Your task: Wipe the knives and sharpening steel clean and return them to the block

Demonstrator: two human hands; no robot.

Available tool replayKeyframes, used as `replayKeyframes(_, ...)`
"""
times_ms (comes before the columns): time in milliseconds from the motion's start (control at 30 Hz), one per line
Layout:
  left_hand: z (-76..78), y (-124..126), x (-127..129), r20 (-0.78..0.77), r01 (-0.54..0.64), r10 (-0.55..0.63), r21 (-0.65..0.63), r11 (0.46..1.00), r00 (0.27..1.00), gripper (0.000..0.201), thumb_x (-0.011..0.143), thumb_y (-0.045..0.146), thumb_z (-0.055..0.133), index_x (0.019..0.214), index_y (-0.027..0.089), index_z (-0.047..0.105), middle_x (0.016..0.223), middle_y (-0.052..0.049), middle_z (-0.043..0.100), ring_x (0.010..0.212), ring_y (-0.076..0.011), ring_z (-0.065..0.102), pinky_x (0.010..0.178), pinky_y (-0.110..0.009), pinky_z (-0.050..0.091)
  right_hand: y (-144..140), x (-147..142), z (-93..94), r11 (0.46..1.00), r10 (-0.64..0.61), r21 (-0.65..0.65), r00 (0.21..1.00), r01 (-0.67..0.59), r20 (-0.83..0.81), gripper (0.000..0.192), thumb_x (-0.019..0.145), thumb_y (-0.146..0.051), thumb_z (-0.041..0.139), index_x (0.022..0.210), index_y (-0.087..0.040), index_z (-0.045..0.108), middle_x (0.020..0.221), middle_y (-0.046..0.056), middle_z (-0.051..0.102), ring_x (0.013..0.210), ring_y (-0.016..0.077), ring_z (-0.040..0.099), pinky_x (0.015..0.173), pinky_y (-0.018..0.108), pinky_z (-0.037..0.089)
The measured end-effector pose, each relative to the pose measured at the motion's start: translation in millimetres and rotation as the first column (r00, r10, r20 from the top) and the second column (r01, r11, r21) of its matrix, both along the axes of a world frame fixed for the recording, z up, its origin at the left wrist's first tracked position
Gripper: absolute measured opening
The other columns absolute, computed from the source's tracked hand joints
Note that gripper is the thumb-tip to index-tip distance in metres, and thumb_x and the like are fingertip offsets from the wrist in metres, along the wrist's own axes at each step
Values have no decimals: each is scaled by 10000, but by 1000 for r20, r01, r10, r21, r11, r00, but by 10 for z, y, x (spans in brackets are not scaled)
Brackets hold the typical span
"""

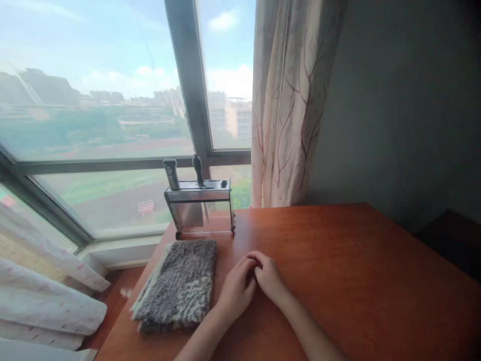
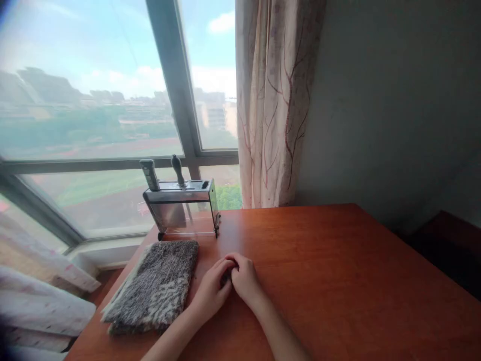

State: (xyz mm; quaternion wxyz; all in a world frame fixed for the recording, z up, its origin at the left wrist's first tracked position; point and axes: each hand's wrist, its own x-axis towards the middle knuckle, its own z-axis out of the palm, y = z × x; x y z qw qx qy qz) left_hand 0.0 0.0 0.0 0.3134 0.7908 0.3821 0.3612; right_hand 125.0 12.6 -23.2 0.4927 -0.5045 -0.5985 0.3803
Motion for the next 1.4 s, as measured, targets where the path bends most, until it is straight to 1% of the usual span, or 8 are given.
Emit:
replayKeyframes(167,228,-29,-181,-273,-48,77,112,993,959,455,776,75,452,1196,240,514,1129,-74,609,974,-216,604,821,-321,483,14,-28,-35,999,23,-35,993,-28,-115,290,693,-101,440,862,-182,661,810,41,695,779,197,647,721,310,522)
replayKeyframes(333,505,203,-946,-470,-237,442,433,870,764,328,841,258,489,1157,232,574,1156,-96,624,1073,-299,558,950,-483,393,32,-59,-93,998,24,-60,980,-36,-196,232,719,-120,468,879,-169,628,806,54,687,728,184,657,698,320,545)
replayKeyframes(433,428,349,-1380,-566,-116,415,487,865,712,339,832,298,514,1160,308,598,1304,-48,565,1254,-328,431,1061,-595,209,34,-61,-92,998,19,-58,981,-31,-193,222,718,-114,482,873,-170,631,806,54,687,724,184,661,707,327,547)
replayKeyframes(533,250,390,-1526,-628,-62,325,402,914,707,431,863,320,470,1292,315,514,1406,-42,477,1318,-310,363,1065,-566,250,38,-57,-98,998,14,-55,983,-24,-185,231,712,-100,480,871,-170,634,813,56,690,717,189,665,704,336,547)
replayKeyframes(833,191,160,-725,-623,-39,226,299,953,749,481,883,325,443,1363,349,422,1468,-23,393,1350,-303,306,1080,-571,229,38,-45,-24,1000,-13,-25,994,11,-106,272,716,-95,460,903,-172,641,858,62,682,795,206,658,758,348,537)
replayKeyframes(1133,109,-25,149,-497,-86,224,285,955,838,502,824,300,513,1322,257,470,1432,-96,423,1353,-329,285,1103,-570,150,55,186,33,934,-325,216,925,283,194,272,716,-79,442,870,-182,642,965,88,633,954,233,574,896,384,456)
replayKeyframes(1300,131,100,200,-133,-193,217,176,965,967,479,783,165,516,1255,246,506,1397,-104,442,1304,-275,378,1085,-498,275,113,282,-10,918,-373,241,892,314,256,284,699,-75,437,859,-183,645,972,91,640,977,243,566,909,398,448)
replayKeyframes(1400,263,355,-200,232,-407,370,139,903,900,397,829,186,483,1223,230,508,1321,-108,488,1223,-239,471,1008,-414,400,191,242,70,918,-368,266,884,295,287,342,700,-71,447,963,-174,640,1045,100,634,1038,248,552,964,415,422)
